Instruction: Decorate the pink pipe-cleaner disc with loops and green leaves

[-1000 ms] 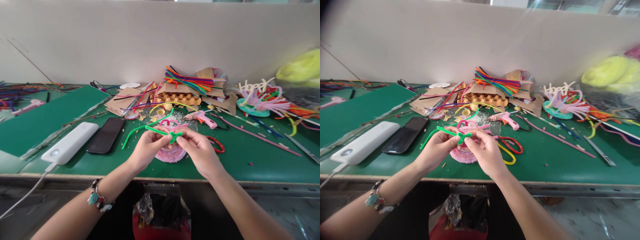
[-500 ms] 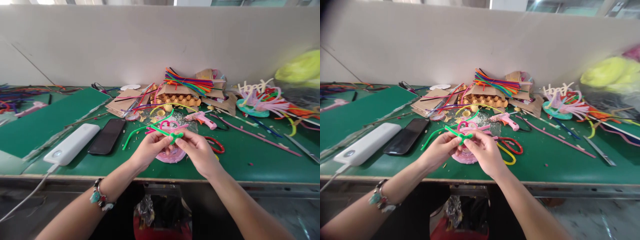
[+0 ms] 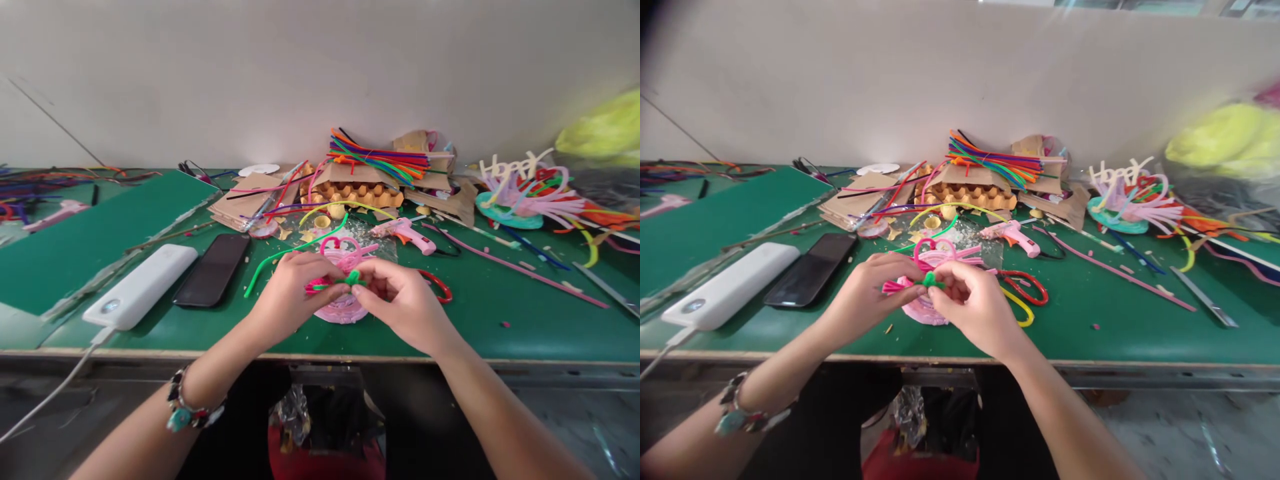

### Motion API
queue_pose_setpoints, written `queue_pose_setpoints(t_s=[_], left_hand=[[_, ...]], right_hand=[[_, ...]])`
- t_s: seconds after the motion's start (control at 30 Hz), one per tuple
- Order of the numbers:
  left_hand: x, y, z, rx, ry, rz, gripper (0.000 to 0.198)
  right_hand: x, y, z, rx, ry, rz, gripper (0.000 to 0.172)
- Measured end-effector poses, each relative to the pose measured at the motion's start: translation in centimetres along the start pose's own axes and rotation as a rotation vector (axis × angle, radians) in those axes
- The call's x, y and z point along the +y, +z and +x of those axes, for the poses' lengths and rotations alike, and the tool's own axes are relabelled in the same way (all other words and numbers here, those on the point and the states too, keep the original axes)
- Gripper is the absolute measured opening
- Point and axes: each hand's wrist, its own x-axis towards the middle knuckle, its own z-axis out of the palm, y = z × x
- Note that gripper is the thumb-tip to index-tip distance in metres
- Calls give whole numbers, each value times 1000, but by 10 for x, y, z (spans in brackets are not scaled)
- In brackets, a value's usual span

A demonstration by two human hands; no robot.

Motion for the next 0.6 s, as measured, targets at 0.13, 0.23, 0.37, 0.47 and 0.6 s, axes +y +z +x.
queue_pose_setpoints(t_s=[0.13, 0.23, 0.37, 0.47, 0.6], left_hand=[[3, 2, 2, -45, -155, -286, 15], [6, 0, 2, -96, -247, -487, 17], [8, 2, 1, -90, -323, -627, 18], [8, 5, 1, -3, -337, -614, 18], [7, 10, 1, 151, -321, -592, 16]], right_hand=[[-1, 1, -1, 45, -19, 7, 9], [-2, 2, -2, 81, -29, 29, 11], [-2, 5, -1, 96, 13, 168, 13], [0, 7, 2, 89, 54, 317, 16], [-1, 12, 4, 34, 68, 492, 23]])
